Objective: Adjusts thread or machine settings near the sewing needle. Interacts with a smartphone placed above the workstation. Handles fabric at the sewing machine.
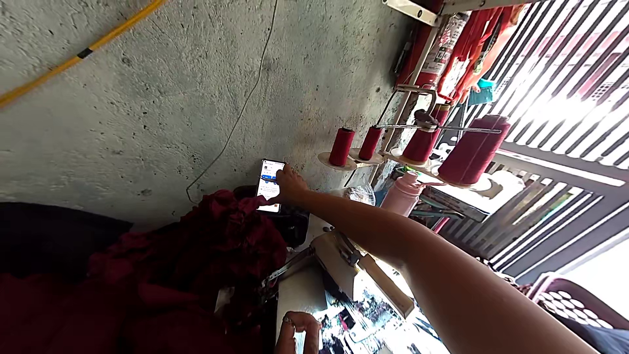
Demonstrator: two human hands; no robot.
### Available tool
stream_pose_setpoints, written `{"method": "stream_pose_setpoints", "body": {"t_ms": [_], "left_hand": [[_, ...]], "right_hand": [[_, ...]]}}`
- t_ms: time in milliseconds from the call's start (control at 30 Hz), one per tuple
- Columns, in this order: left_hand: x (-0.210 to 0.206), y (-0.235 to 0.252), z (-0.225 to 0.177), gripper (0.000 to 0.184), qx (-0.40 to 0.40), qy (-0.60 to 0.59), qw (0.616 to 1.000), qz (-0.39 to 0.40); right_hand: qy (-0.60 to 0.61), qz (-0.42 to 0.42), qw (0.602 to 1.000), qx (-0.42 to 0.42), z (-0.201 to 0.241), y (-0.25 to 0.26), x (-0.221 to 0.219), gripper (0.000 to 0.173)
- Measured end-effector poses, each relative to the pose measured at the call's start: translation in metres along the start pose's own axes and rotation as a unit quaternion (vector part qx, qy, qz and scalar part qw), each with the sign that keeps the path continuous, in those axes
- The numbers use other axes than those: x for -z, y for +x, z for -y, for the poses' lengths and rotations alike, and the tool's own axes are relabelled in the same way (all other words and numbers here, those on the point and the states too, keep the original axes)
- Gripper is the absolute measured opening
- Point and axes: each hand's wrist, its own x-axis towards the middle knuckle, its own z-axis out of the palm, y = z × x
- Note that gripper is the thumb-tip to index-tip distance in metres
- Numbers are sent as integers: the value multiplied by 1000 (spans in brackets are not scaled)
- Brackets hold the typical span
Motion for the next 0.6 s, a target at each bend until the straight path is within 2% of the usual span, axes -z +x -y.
{"method": "stream_pose_setpoints", "body": {"t_ms": [233, 400, 600], "left_hand": [[1, 0, 0, 10, -1, 5, 1000, 3], [1, 0, -1, 10, 1, -2, 1000, 4], [2, 0, -1, 9, -2, 3, 1000, 6]], "right_hand": [[113, -58, 990, -54, -11, 6, 14, 61], [163, -53, 978, -116, -15, 9, 27, 61], [165, -50, 977, -123, -18, 10, 26, 66]]}}
